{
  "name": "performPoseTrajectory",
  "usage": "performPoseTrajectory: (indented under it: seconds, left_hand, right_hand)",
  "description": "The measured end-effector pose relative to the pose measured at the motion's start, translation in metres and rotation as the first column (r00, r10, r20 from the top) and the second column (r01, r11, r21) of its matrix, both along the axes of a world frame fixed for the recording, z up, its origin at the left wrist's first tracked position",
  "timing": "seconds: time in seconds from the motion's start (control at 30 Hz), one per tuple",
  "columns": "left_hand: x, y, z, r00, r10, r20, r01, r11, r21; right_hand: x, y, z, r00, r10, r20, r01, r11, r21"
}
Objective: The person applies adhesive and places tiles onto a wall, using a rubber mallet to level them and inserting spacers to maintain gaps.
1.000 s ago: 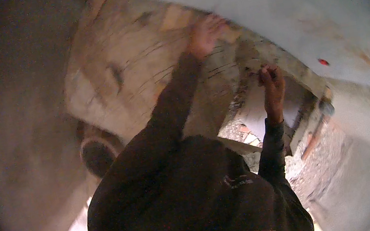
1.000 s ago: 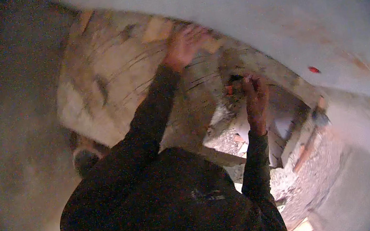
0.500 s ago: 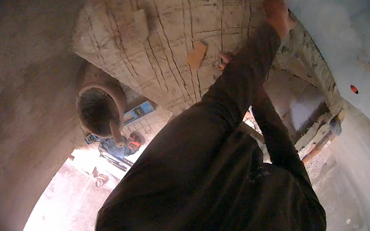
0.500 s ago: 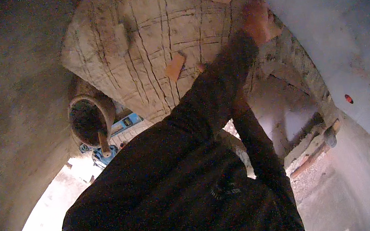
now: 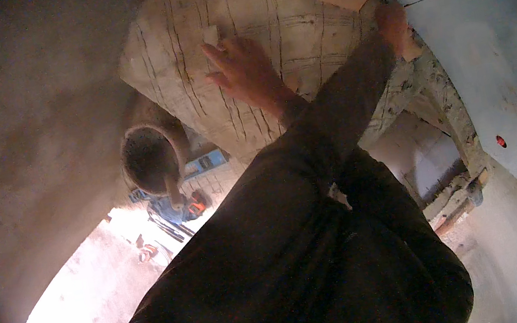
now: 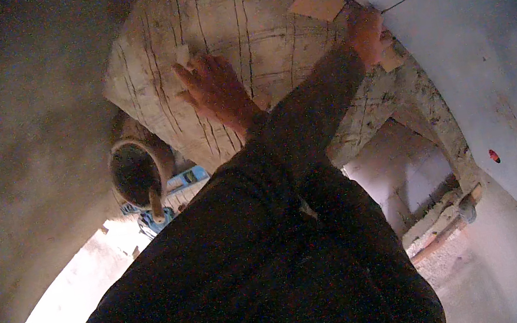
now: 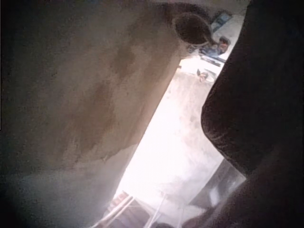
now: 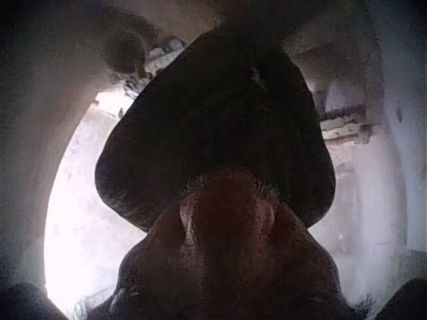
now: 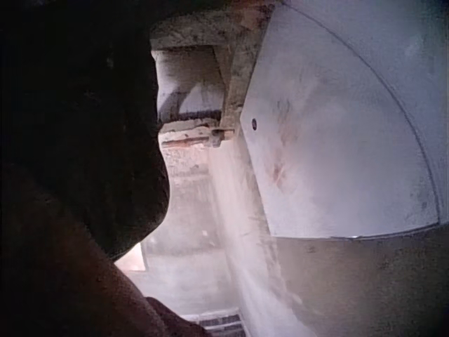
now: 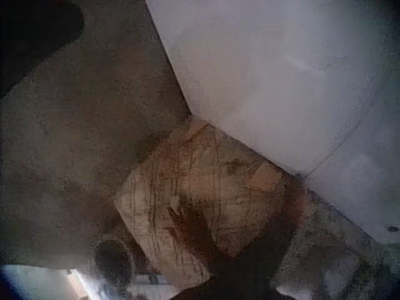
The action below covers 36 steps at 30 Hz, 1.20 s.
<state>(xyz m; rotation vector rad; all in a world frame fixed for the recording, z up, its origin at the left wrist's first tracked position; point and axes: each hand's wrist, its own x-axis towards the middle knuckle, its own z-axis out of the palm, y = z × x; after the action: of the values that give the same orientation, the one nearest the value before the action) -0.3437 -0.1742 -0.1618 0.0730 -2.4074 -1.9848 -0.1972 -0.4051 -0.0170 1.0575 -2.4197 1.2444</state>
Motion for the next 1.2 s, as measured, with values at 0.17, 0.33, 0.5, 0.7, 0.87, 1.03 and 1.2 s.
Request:
performPoseTrajectory:
  seconds: [0.17, 0.33, 0.5, 0.7, 0.87, 1.03, 1.2]
  left_hand:
    - [0.000, 0.044, 0.031, 0.907, -0.170, 0.386, -0.112, 0.786, 0.608]
    - [-0.014, 0.036, -0.024, 0.829, 0.063, 0.555, -0.524, 0.433, 0.733]
    - [0.004, -0.020, -0.001, 0.770, -0.358, -0.528, 0.198, 0.921, -0.336]
    - [0.004, -0.086, 0.087, 0.805, -0.587, 0.084, 0.363, 0.599, 0.714]
    - [0.002, -0.072, 0.119, 0.740, -0.517, 0.431, -0.086, 0.563, 0.822]
    - [0.007, -0.071, 0.118, 0.783, -0.457, 0.422, -0.014, 0.665, 0.747]
    - [0.010, -0.070, 0.119, 0.774, -0.446, 0.450, -0.048, 0.667, 0.744]
  right_hand:
    - [0.024, 0.125, -0.027, 1.000, 0.006, 0.002, -0.007, 0.979, 0.202]
    - [0.057, 0.141, -0.019, 0.974, 0.090, 0.209, -0.118, 0.985, 0.124]
    - [0.067, 0.168, 0.004, 0.695, -0.051, 0.717, -0.010, 0.997, 0.081]
    - [0.089, 0.191, 0.009, 0.791, -0.193, 0.580, 0.131, 0.980, 0.147]
    - [0.090, 0.222, -0.009, 0.899, -0.382, 0.213, 0.291, 0.886, 0.361]
    - [0.053, 0.284, -0.003, 0.606, -0.775, 0.180, 0.734, 0.632, 0.249]
    - [-0.002, 0.309, 0.001, 0.465, -0.877, 0.124, 0.854, 0.481, 0.199]
